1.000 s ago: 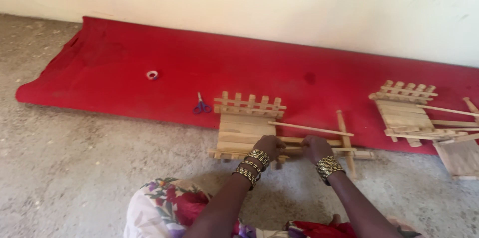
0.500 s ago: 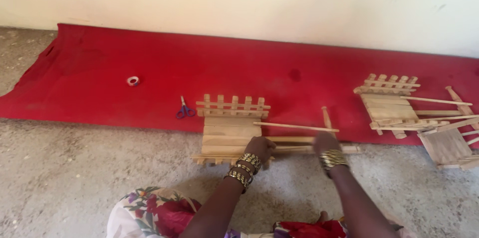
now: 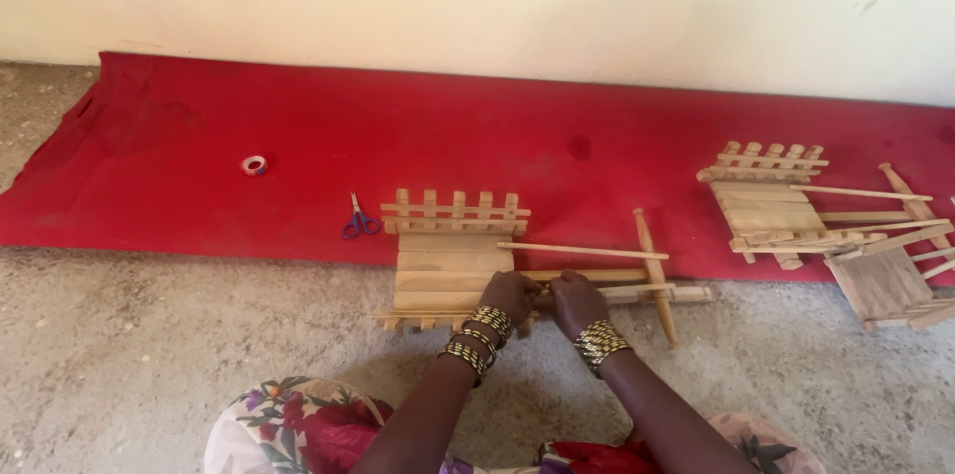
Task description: The person sits on the floor and works on a small wooden handloom placed on a red mat, pressing and aligning wooden slats and moving rods back and forth to weave and compact the woven material. The hands repeatedly adjust the frame parts and reposition the work as they go.
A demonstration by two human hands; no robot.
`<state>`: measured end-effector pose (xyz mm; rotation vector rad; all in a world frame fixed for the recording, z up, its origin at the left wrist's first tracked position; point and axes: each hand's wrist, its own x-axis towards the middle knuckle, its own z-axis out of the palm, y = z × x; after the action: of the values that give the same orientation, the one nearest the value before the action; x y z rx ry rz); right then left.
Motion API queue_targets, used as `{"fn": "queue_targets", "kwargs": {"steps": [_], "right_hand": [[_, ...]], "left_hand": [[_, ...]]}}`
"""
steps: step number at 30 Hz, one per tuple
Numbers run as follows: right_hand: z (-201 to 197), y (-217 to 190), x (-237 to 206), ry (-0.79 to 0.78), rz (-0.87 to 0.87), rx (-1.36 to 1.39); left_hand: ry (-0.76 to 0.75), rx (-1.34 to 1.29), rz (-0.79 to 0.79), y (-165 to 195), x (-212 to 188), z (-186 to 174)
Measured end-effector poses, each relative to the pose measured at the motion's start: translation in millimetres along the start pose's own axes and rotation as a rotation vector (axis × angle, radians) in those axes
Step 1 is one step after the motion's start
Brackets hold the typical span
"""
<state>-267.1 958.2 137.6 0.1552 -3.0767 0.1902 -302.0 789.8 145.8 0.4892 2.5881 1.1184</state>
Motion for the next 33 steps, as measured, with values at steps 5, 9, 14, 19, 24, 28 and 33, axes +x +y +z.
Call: {"fn": "queue_targets", "kwargs": {"steps": [5,9,14,19,24,28,33], "right_hand": [[8.8,81.3,14.9,-0.087,0.176,-0.253],[-21.5,135.4,14.2,-0.065,0.342,-0.228],[-96.1,117.5,16.0,0.031,0.595,1.595],[-125.4,89.2,29.2,0.028,0.471,1.728],[-93.0,92.6,48.4,0.162,0.610,1.542],[-56.0,109.6,63.6,0.180,0.534,0.439],[-2.8,111.0,70.8,0.265,0.354,-0.033]], "left_hand": [[0.061,-0.057,0.037,-9.0,0.5,4.9],[0.056,-0.045,0.030,-13.6,0.9,5.0],[0.045,-0.036,0.023,-12.1,4.1,6.0],[0.050,-0.041,0.002,-12.1,6.5,8.8],[0.056,-0.012,0.035,-10.3,7.6,9.3],[0.051,-0.047,0.013,-9.3,9.4,8.3],[0.080,0.018,0.060,-8.5,12.3,8.4]]}}
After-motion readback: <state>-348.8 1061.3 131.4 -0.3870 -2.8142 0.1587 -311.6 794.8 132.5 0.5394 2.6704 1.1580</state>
